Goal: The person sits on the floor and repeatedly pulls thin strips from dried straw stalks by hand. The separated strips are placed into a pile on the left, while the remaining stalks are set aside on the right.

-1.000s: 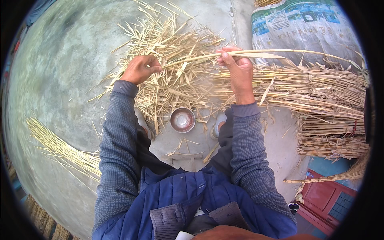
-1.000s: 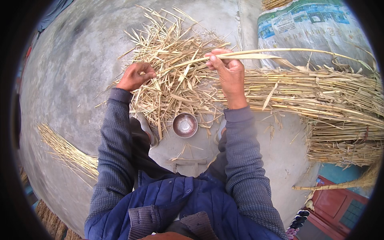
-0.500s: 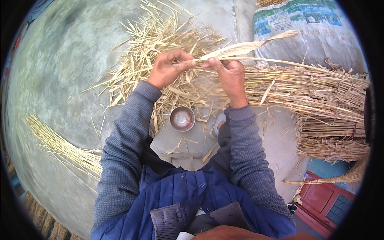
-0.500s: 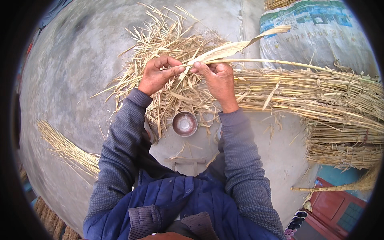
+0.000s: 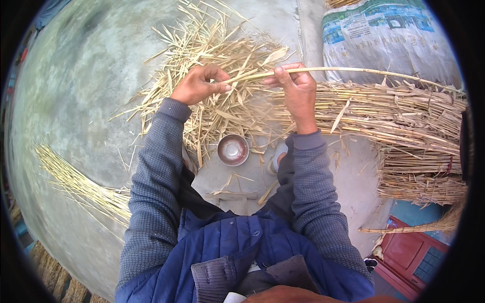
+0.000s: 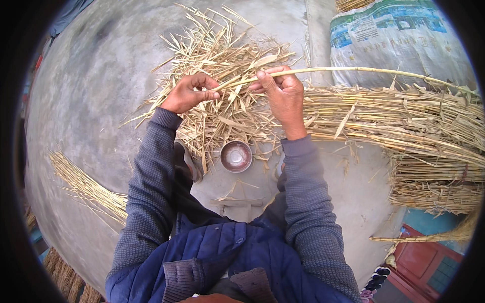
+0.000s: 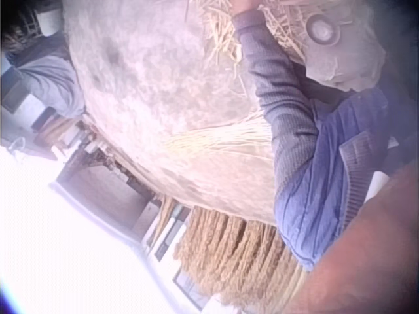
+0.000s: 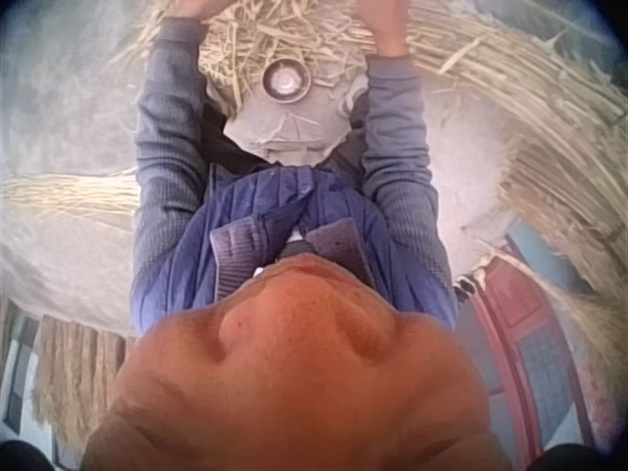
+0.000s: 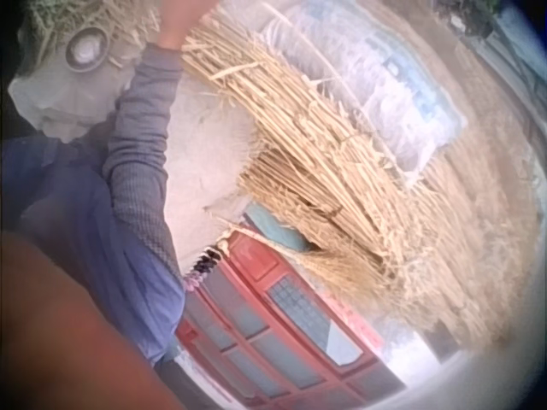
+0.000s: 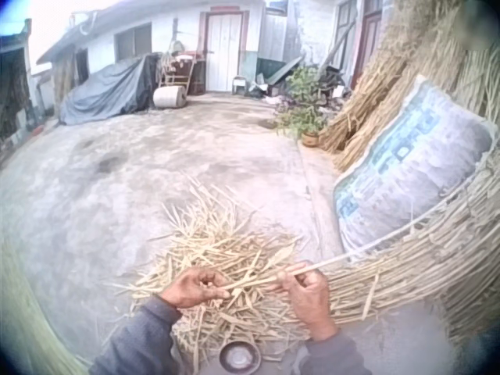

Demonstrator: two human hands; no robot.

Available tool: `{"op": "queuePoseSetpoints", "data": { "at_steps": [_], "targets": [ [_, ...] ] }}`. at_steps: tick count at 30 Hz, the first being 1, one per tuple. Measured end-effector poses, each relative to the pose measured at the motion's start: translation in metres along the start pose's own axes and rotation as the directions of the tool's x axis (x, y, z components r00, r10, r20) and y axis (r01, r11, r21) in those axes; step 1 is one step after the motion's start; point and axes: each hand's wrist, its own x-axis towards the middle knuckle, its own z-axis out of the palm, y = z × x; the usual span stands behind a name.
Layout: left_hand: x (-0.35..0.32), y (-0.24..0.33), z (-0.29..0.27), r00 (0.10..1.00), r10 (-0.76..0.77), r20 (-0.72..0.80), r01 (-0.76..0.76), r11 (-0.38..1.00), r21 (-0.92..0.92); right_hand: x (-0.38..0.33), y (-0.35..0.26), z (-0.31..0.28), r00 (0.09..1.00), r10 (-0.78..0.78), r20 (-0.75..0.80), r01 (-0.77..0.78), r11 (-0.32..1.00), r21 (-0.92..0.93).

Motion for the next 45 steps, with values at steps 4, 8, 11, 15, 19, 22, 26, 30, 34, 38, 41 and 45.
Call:
{"op": "queuePoseSetpoints", "data": {
  "at_steps": [4, 8, 11, 15, 19, 22, 26, 30, 34, 38, 41, 45],
  "targets": [
    [0.0, -0.008, 0.001, 0.997, -0.043, -0.059, 0.028, 0.971, -0.237, 0.002, -0.002, 0.001, 1.0, -0.009, -0.021, 0.009, 1.0, 0.008],
    [0.002, -0.018, -0.004, 0.987, -0.088, -0.137, 0.02, 0.901, -0.433, 0.002, 0.001, 0.0, 1.0, -0.03, 0.0, 0.03, 0.999, 0.023],
    [0.002, -0.031, -0.031, 0.946, -0.086, -0.313, -0.109, 0.824, -0.555, 0.002, 0.003, -0.008, 1.0, 0.021, -0.012, -0.021, 1.0, 0.008],
    [0.001, -0.046, -0.062, 0.804, -0.238, -0.545, -0.139, 0.816, -0.561, 0.002, 0.005, -0.016, 0.999, 0.023, -0.028, -0.024, 0.998, -0.064],
    [-0.005, -0.036, -0.047, 0.757, 0.369, -0.539, 0.225, 0.628, 0.745, 0.001, 0.01, -0.006, 1.0, 0.016, -0.024, -0.016, 1.0, 0.016],
    [0.002, -0.012, -0.017, 0.728, 0.533, -0.431, -0.103, 0.707, 0.7, 0.0, 0.016, 0.009, 1.0, 0.012, 0.011, -0.012, 1.0, 0.028],
    [0.006, 0.01, 0.013, 0.817, 0.556, -0.155, -0.425, 0.762, 0.489, -0.001, 0.023, 0.025, 0.998, 0.032, 0.059, -0.036, 0.998, 0.06],
    [0.001, 0.009, -0.008, 0.866, 0.475, -0.16, -0.316, 0.766, 0.56, 0.004, 0.013, 0.01, 1.0, 0.003, -0.008, -0.003, 0.998, 0.055],
    [-0.015, 0.004, -0.043, 0.969, 0.05, -0.242, 0.107, 0.798, 0.594, 0.008, -0.002, -0.016, 0.994, -0.004, -0.113, 0.008, 0.999, 0.039],
    [-0.008, 0.005, -0.021, 0.937, 0.314, -0.153, -0.235, 0.89, 0.39, 0.004, 0.003, -0.005, 0.999, 0.025, -0.046, -0.021, 0.995, 0.101],
    [0.001, 0.008, 0.009, 0.901, 0.383, -0.204, -0.341, 0.916, 0.212, 0.001, 0.007, 0.006, 1.0, 0.031, 0.001, -0.031, 0.993, 0.116],
    [0.002, 0.016, 0.019, 0.946, 0.199, -0.255, -0.204, 0.979, 0.003, 0.002, 0.004, 0.007, 1.0, 0.014, 0.013, -0.016, 0.993, 0.115]
  ]
}}
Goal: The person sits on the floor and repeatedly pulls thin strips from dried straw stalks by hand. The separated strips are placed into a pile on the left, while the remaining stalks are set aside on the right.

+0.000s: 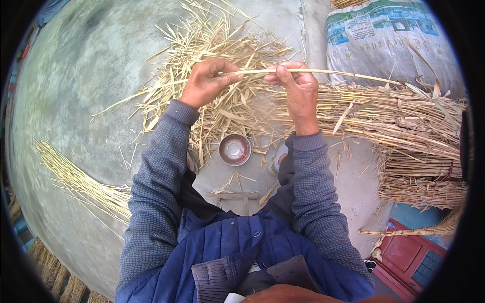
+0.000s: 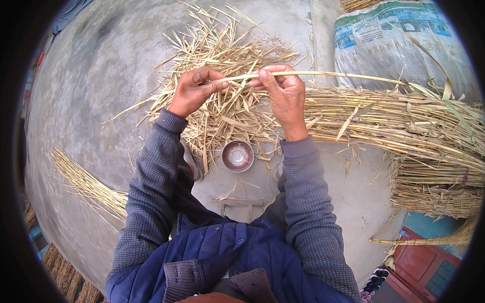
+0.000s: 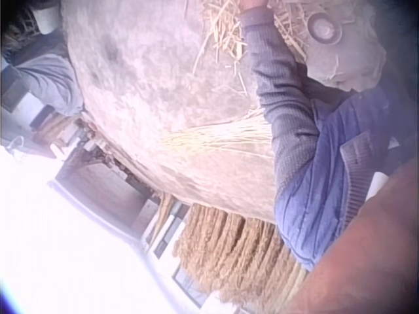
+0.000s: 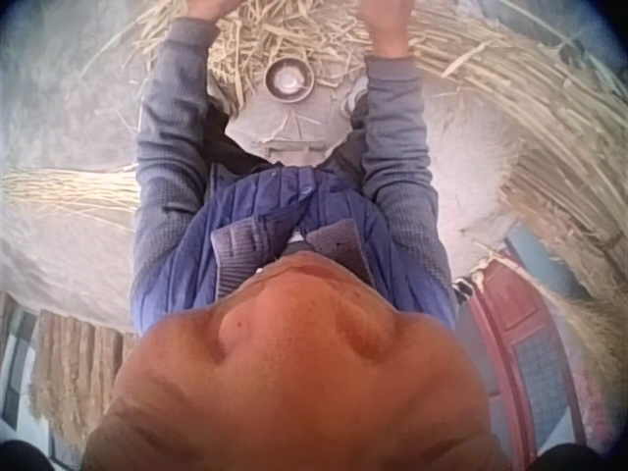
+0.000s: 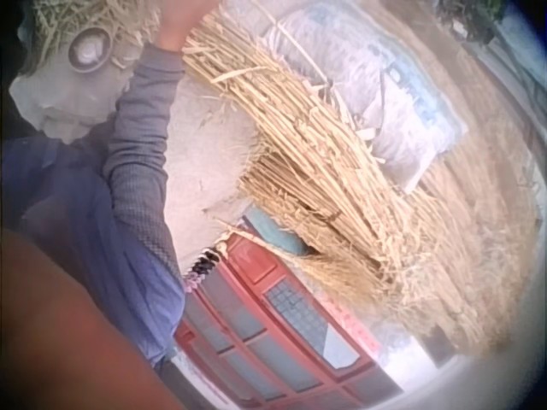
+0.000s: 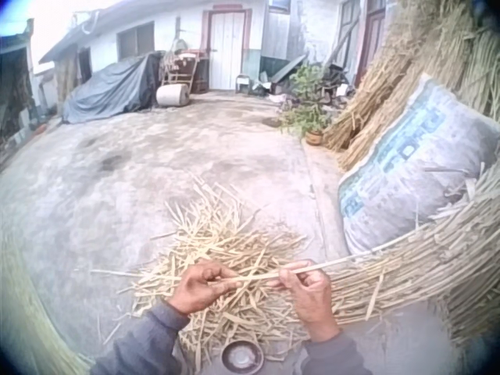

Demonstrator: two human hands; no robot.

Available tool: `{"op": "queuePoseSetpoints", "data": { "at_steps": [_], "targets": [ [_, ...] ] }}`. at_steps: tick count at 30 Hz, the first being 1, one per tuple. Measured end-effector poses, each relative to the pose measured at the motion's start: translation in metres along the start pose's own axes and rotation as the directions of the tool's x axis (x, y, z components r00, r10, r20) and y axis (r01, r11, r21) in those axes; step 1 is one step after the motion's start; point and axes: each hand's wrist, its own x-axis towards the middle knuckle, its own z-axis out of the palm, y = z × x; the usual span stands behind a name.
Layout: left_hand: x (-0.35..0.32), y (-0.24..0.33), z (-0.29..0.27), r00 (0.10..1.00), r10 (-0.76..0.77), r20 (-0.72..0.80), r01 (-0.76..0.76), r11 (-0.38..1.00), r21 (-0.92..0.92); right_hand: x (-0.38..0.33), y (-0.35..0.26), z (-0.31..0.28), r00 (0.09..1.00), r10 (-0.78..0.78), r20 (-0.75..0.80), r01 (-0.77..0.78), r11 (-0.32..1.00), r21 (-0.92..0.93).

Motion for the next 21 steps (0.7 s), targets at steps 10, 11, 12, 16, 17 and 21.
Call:
{"op": "queuePoseSetpoints", "data": {
  "at_steps": [10, 11, 12, 16, 17, 21],
  "targets": [
    [0.008, -0.016, -0.059, 0.92, -0.263, -0.291, 0.129, 0.904, -0.407, -0.001, 0.007, -0.025, 1.0, 0.006, -0.004, -0.006, 1.0, -0.017],
    [0.008, -0.02, -0.071, 0.899, -0.253, -0.358, 0.097, 0.911, -0.4, 0.0, 0.007, -0.028, 1.0, 0.004, -0.029, -0.005, 0.999, -0.042],
    [0.009, -0.023, -0.08, 0.872, -0.241, -0.427, 0.064, 0.919, -0.39, 0.002, 0.007, -0.031, 0.999, 0.004, -0.045, -0.007, 0.998, -0.065],
    [0.011, -0.03, -0.077, 0.9, -0.046, -0.433, 0.24, 0.882, 0.405, 0.004, 0.012, -0.026, 0.996, 0.071, -0.054, -0.073, 0.997, -0.039],
    [0.011, -0.03, -0.065, 0.935, 0.146, -0.324, 0.12, 0.729, 0.674, 0.004, 0.016, -0.021, 0.995, 0.087, -0.057, -0.089, 0.996, -0.025],
    [0.015, -0.02, -0.012, 0.907, 0.421, -0.029, -0.332, 0.755, 0.565, 0.004, 0.033, 0.001, 0.99, 0.132, -0.04, -0.133, 0.991, -0.023]
  ]
}}
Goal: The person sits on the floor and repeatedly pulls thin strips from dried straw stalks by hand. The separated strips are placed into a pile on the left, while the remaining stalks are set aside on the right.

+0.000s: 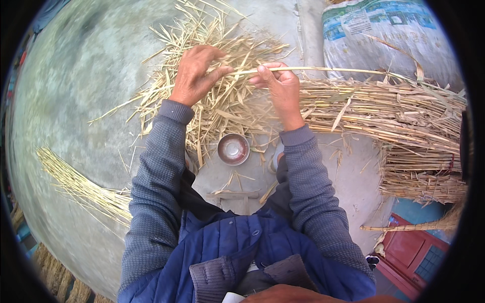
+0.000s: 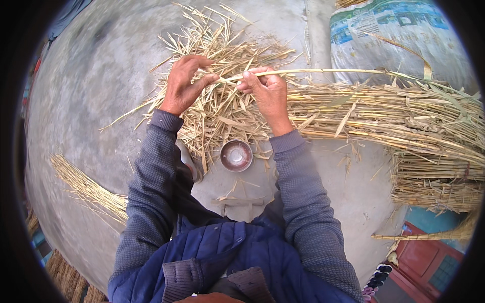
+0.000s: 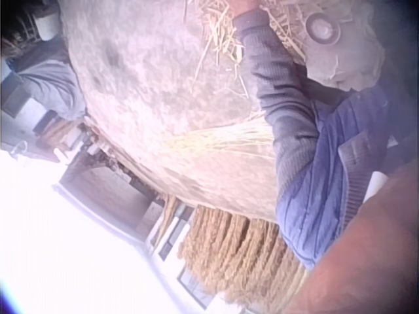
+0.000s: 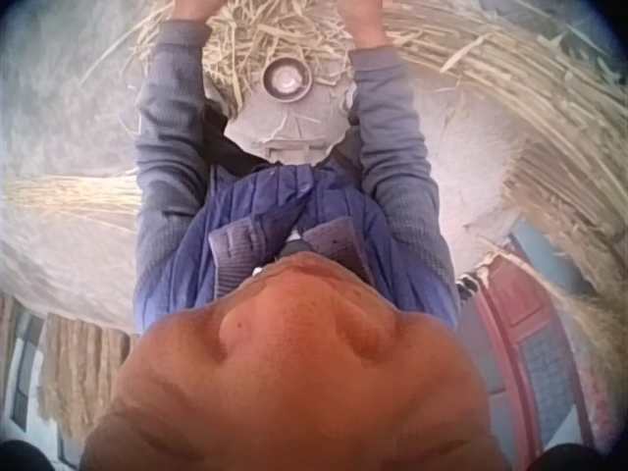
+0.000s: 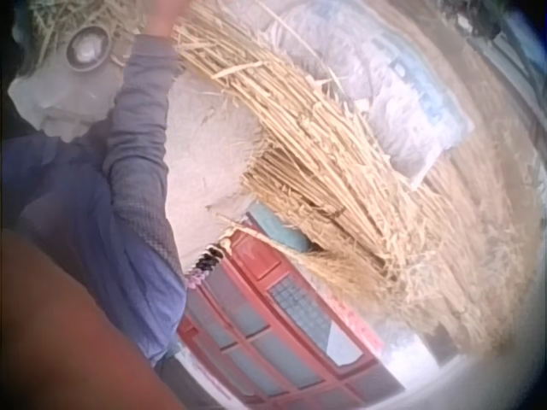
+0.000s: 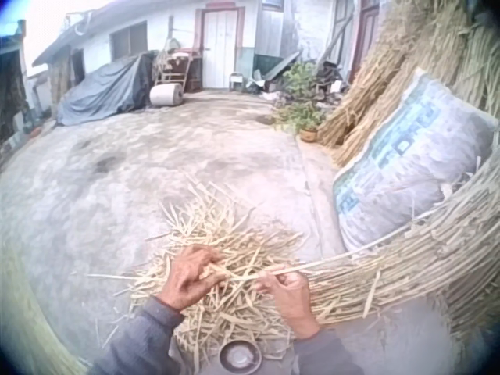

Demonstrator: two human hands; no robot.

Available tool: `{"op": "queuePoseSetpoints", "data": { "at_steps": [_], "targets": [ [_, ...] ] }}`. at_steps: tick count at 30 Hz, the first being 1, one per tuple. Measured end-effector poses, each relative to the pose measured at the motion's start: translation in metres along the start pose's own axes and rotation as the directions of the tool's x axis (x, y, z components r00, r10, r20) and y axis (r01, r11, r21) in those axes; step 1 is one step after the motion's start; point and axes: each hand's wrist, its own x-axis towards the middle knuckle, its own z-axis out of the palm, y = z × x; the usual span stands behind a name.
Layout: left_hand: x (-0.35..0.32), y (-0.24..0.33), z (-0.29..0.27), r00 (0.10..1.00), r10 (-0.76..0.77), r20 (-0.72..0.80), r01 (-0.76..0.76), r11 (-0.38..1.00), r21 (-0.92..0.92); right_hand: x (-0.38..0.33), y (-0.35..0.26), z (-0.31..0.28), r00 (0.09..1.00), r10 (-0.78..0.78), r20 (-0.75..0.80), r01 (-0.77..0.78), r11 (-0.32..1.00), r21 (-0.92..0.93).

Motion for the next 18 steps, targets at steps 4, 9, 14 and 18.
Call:
{"op": "queuePoseSetpoints", "data": {
  "at_steps": [4, 9, 14, 18],
  "targets": [
    [0.005, 0.013, 0.011, 0.983, -0.065, 0.17, 0.077, 0.995, -0.063, 0.004, 0.006, 0.006, 1.0, 0.016, 0.016, -0.017, 1.0, 0.019],
    [-0.003, -0.023, -0.019, 0.917, -0.211, 0.338, 0.254, 0.963, -0.088, 0.01, -0.013, -0.026, 0.996, -0.025, -0.088, 0.029, 0.999, 0.04],
    [-0.009, -0.023, -0.019, 0.959, -0.252, 0.132, 0.239, 0.965, 0.111, 0.009, -0.017, -0.034, 0.998, -0.014, -0.063, 0.018, 0.998, 0.063],
    [0.002, 0.013, 0.016, 0.992, -0.084, 0.091, 0.097, 0.984, -0.147, 0.006, -0.008, -0.016, 1.0, 0.029, 0.009, -0.029, 0.999, 0.039]
  ]
}}
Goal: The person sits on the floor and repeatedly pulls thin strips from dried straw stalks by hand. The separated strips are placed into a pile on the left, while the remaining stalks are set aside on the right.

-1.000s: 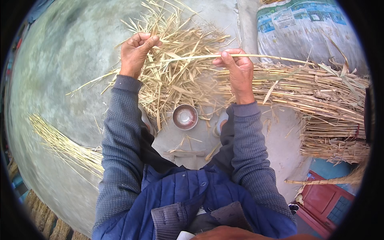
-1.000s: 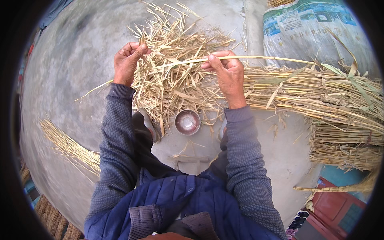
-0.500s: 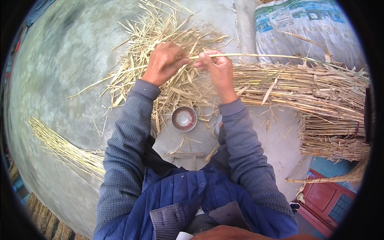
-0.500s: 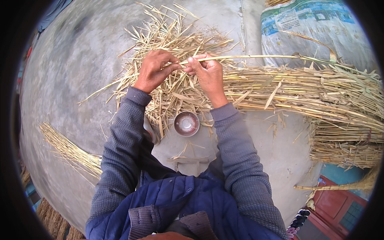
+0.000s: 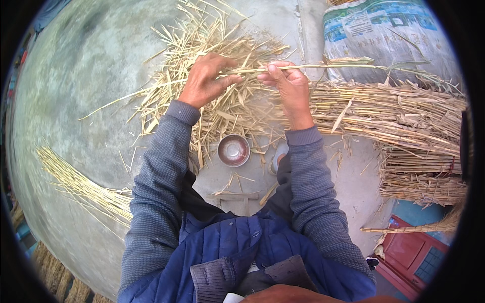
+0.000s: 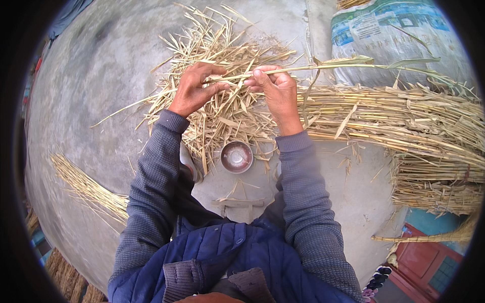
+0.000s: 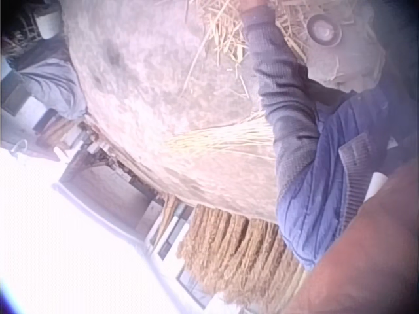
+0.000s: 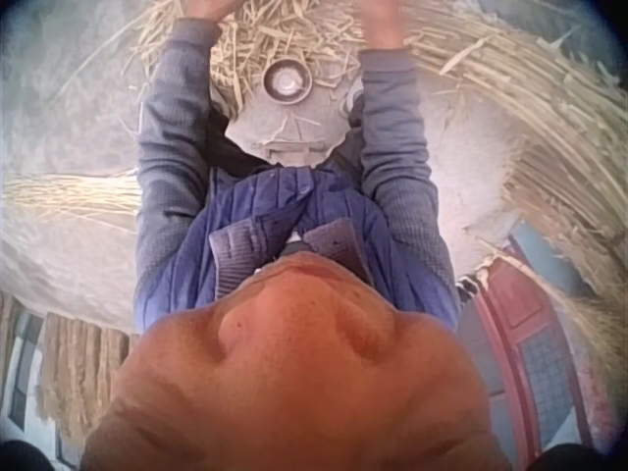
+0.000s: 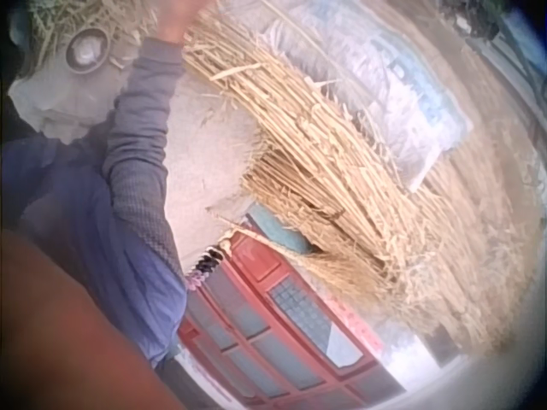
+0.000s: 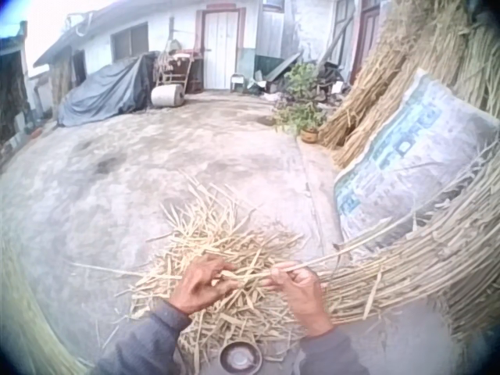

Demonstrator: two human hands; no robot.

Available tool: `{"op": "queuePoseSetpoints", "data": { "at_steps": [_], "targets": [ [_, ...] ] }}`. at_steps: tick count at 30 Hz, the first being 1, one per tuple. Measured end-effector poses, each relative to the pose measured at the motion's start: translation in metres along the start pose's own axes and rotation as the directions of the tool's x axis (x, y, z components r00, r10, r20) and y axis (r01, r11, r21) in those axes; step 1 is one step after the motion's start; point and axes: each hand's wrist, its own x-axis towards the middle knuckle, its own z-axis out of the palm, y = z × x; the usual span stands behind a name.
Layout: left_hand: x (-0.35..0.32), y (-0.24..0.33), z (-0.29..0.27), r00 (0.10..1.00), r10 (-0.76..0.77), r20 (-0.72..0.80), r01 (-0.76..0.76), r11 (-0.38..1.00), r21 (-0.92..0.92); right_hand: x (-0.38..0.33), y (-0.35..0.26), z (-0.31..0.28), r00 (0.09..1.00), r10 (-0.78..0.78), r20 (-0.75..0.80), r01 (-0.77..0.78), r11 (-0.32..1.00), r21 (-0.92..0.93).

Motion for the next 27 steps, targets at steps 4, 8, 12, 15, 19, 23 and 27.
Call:
{"op": "queuePoseSetpoints", "data": {
  "at_steps": [4, 8, 12, 15, 19, 23, 27],
  "targets": [
    [0.006, 0.016, 0.013, 1.0, 0.003, -0.002, -0.003, 0.994, -0.107, -0.002, 0.001, 0.01, 0.999, -0.002, 0.05, 0.003, 1.0, -0.019],
    [0.004, 0.017, 0.012, 0.962, -0.269, 0.051, 0.264, 0.858, -0.44, -0.004, 0.0, 0.01, 0.996, -0.009, 0.084, 0.015, 0.997, -0.073],
    [0.003, 0.013, 0.011, 0.978, -0.204, 0.043, 0.205, 0.909, -0.364, -0.005, 0.001, 0.008, 0.997, 0.012, 0.072, -0.008, 0.999, -0.047],
    [0.005, 0.006, 0.005, 1.0, -0.003, 0.005, 0.004, 0.985, -0.172, -0.004, -0.003, 0.003, 1.0, 0.01, 0.027, -0.009, 0.999, -0.035],
    [0.0, -0.001, -0.011, 0.938, -0.28, 0.202, 0.313, 0.937, -0.153, -0.003, -0.011, -0.008, 0.999, 0.015, -0.047, -0.016, 1.0, -0.023],
    [-0.003, -0.007, -0.018, 0.901, -0.377, 0.217, 0.434, 0.8, -0.415, -0.003, -0.009, -0.012, 0.999, -0.031, 0.024, 0.03, 0.999, 0.042],
    [0.003, -0.03, -0.045, 0.774, -0.63, -0.065, 0.341, 0.501, -0.795, -0.003, -0.006, -0.015, 0.999, -0.03, -0.015, 0.029, 0.998, -0.062]
  ]
}}
